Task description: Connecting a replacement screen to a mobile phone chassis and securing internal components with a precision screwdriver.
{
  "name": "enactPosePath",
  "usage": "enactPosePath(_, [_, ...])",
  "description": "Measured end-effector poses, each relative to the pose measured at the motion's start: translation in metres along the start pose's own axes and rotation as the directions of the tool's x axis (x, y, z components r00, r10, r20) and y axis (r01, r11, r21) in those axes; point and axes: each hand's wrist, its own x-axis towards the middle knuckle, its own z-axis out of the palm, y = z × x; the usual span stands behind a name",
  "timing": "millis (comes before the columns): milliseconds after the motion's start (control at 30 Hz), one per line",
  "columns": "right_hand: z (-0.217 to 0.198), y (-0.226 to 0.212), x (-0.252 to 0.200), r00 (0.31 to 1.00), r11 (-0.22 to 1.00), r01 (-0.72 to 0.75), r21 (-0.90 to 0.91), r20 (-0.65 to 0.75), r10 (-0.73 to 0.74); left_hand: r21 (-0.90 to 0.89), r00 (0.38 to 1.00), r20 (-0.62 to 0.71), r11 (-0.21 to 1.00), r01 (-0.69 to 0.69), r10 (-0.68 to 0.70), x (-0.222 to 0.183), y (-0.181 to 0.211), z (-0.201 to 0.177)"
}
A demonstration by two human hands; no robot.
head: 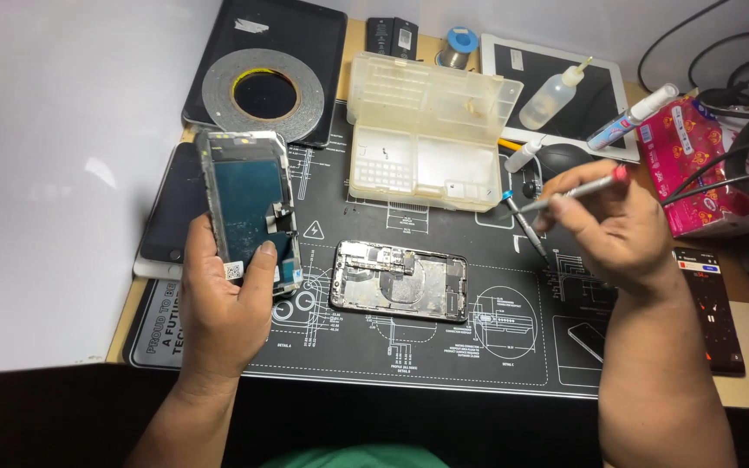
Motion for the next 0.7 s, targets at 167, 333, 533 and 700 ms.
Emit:
enactPosePath(167, [0.019,0.001,0.008,0.981,1.000,0.013,-0.008,-0.193,-0.014,0.154,0.997,0.040,0.986,0.062,-0.069,-0.001,0.003,0.006])
enactPosePath(333, [0.025,0.011,0.012,0.970,0.999,-0.008,0.042,-0.241,0.018,0.170,0.996,0.073,0.985,0.032,-0.045,-0.002,0.003,0.008])
enactPosePath(533, [0.028,0.005,0.014,0.971,0.994,-0.021,-0.104,-0.237,-0.004,0.276,0.998,0.065,0.961,0.006,-0.025,-0.003,-0.004,0.010])
enactPosePath(700, [0.030,0.002,0.016,0.968,0.985,-0.006,-0.170,-0.248,-0.037,0.340,0.992,0.108,0.940,0.030,-0.071,-0.002,-0.006,0.012])
